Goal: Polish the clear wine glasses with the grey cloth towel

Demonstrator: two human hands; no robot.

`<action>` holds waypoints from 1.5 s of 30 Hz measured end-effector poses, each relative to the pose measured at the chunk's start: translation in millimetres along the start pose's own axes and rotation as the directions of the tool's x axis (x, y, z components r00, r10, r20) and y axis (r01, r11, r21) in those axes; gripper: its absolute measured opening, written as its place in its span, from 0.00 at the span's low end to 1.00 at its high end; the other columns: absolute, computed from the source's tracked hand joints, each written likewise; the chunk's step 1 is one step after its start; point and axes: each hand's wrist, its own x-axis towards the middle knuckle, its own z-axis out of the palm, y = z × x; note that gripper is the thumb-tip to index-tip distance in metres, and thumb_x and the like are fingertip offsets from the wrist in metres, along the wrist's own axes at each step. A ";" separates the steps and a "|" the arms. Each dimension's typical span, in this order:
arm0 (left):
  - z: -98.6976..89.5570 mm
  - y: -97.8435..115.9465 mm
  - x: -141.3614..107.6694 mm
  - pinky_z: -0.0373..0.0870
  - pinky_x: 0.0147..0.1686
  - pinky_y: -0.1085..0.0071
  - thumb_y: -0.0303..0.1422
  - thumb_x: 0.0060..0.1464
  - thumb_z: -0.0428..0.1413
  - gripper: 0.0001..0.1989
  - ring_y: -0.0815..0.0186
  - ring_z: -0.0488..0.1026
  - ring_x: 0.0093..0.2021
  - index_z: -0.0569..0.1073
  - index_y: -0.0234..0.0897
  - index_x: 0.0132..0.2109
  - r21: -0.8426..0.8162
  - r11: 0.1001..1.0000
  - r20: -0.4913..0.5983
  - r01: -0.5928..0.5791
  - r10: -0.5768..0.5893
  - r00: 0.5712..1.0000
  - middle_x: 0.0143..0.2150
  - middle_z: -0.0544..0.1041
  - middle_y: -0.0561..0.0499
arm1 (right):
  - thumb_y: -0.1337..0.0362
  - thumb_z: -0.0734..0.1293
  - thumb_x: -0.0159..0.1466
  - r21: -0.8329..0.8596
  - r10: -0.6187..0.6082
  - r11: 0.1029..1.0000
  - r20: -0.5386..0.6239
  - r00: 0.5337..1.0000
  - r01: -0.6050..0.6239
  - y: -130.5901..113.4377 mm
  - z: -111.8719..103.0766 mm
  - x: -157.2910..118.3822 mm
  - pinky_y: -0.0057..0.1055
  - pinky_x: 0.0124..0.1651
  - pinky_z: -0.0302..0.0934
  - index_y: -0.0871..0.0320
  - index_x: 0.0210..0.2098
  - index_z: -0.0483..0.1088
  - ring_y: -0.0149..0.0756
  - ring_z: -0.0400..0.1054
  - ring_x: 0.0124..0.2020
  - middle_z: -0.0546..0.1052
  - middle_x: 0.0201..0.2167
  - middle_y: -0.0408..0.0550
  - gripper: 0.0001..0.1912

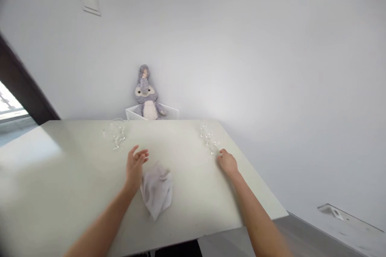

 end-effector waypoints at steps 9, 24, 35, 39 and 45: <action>-28.9 3.7 30.2 0.66 0.31 0.75 0.28 0.47 0.52 0.14 0.75 0.68 0.28 0.63 0.40 0.43 -0.226 0.970 -0.425 0.085 -0.177 0.888 0.34 0.70 0.52 | 0.61 0.55 0.63 0.141 -0.798 0.598 0.206 0.567 0.789 -136.5 25.8 -128.7 0.28 0.33 0.57 0.55 0.32 0.67 0.34 0.67 0.31 0.73 0.28 0.45 0.11; -63.1 23.5 106.5 0.71 0.33 0.63 0.48 0.55 0.41 0.18 0.60 0.73 0.40 0.56 0.42 0.46 -0.722 0.652 -0.129 0.232 -0.456 0.881 0.45 0.69 0.40 | 0.71 0.59 0.57 0.062 -0.857 0.469 0.271 0.437 0.881 -180.2 102.4 -136.8 0.29 0.31 0.57 0.59 0.38 0.65 0.35 0.67 0.30 0.72 0.33 0.51 0.10; -34.4 40.0 70.8 0.71 0.39 0.65 0.31 0.50 0.54 0.11 0.59 0.72 0.44 0.63 0.35 0.41 -0.625 0.686 0.220 0.372 -0.303 0.927 0.44 0.71 0.39 | 0.60 0.61 0.53 0.970 -0.272 0.142 0.232 0.934 -0.199 -175.0 79.8 -76.7 0.26 0.25 0.56 0.57 0.31 0.63 0.31 0.62 0.23 0.67 0.23 0.40 0.08; -6.1 31.7 35.0 0.68 0.44 0.62 0.31 0.47 0.57 0.18 0.61 0.73 0.43 0.62 0.41 0.45 -0.444 0.827 0.365 0.346 -0.186 0.912 0.44 0.72 0.46 | 0.58 0.60 0.54 0.984 -0.092 0.108 0.151 0.984 -0.140 -176.1 58.8 -76.0 0.28 0.27 0.59 0.56 0.33 0.64 0.34 0.64 0.26 0.69 0.25 0.42 0.10; 8.7 5.9 3.1 0.68 0.39 0.67 0.33 0.42 0.60 0.25 0.66 0.74 0.37 0.59 0.43 0.47 -0.350 0.903 0.310 0.248 -0.138 0.941 0.44 0.72 0.49 | 0.61 0.61 0.57 0.962 -0.598 0.251 0.069 0.799 0.105 -190.1 60.3 -104.7 0.29 0.35 0.61 0.55 0.43 0.66 0.34 0.64 0.33 0.71 0.34 0.44 0.15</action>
